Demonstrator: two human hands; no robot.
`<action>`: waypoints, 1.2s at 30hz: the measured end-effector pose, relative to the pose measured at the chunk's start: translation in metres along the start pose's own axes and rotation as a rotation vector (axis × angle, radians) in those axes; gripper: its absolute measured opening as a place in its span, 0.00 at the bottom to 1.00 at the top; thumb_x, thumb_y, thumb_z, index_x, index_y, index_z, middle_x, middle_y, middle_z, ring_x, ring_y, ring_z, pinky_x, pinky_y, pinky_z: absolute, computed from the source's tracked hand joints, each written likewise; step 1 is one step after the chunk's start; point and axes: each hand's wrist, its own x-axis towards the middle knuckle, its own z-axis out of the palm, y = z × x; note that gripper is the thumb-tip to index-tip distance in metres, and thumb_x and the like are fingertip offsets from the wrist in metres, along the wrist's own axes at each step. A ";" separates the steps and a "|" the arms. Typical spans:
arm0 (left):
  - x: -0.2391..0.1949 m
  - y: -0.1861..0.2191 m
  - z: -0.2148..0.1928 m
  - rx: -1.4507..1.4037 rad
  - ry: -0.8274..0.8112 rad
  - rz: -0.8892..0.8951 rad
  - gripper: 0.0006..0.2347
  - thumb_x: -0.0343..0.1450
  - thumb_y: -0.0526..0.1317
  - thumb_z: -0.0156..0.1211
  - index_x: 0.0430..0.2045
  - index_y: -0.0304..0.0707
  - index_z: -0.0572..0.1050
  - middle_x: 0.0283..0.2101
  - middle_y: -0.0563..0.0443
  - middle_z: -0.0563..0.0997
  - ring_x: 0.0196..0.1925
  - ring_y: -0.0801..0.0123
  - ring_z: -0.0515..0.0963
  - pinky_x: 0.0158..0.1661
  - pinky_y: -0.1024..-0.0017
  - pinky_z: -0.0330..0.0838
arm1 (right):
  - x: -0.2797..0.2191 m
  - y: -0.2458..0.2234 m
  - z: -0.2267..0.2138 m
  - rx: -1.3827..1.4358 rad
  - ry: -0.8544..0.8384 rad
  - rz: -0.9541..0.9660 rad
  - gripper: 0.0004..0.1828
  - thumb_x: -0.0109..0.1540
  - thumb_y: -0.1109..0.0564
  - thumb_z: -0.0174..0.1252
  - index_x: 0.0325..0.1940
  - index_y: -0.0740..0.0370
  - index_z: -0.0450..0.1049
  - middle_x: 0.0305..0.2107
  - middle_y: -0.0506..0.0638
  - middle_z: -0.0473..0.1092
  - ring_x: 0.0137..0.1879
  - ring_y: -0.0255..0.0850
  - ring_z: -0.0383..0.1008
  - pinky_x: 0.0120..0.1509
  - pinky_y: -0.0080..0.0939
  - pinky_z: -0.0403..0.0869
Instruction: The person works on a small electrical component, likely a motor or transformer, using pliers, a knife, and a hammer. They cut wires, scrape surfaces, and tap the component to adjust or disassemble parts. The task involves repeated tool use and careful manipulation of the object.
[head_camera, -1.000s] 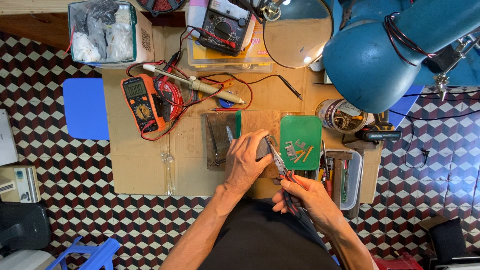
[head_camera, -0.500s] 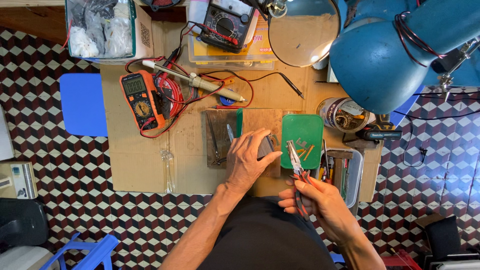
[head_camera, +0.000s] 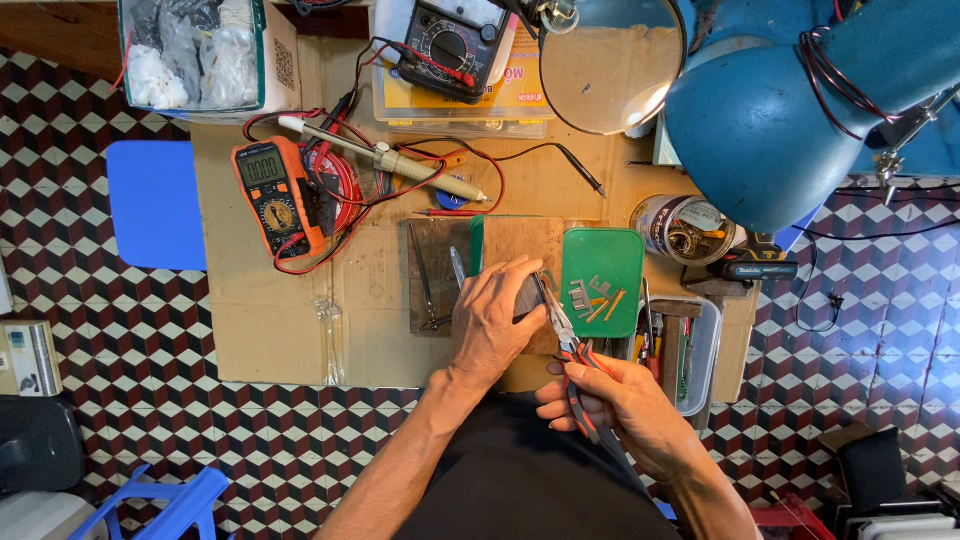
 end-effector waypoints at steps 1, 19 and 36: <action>0.000 -0.001 0.000 -0.002 -0.001 0.000 0.22 0.63 0.38 0.70 0.53 0.42 0.74 0.55 0.43 0.81 0.58 0.55 0.79 0.56 0.59 0.70 | 0.000 0.000 0.000 0.001 -0.004 0.000 0.24 0.65 0.51 0.52 0.56 0.74 0.70 0.38 0.67 0.79 0.40 0.49 0.84 0.45 0.44 0.83; -0.001 -0.004 0.006 0.009 0.014 -0.007 0.22 0.63 0.38 0.71 0.52 0.42 0.74 0.55 0.44 0.81 0.58 0.56 0.79 0.56 0.59 0.69 | 0.001 -0.005 -0.002 0.105 -0.021 0.029 0.21 0.64 0.52 0.54 0.51 0.76 0.72 0.34 0.68 0.78 0.35 0.49 0.83 0.39 0.43 0.82; 0.000 -0.006 0.005 -0.012 -0.005 -0.022 0.22 0.64 0.37 0.71 0.52 0.40 0.74 0.54 0.44 0.81 0.58 0.57 0.78 0.56 0.59 0.69 | 0.000 -0.026 -0.004 -0.016 0.095 0.076 0.21 0.64 0.51 0.56 0.46 0.76 0.73 0.29 0.65 0.78 0.28 0.47 0.81 0.32 0.41 0.81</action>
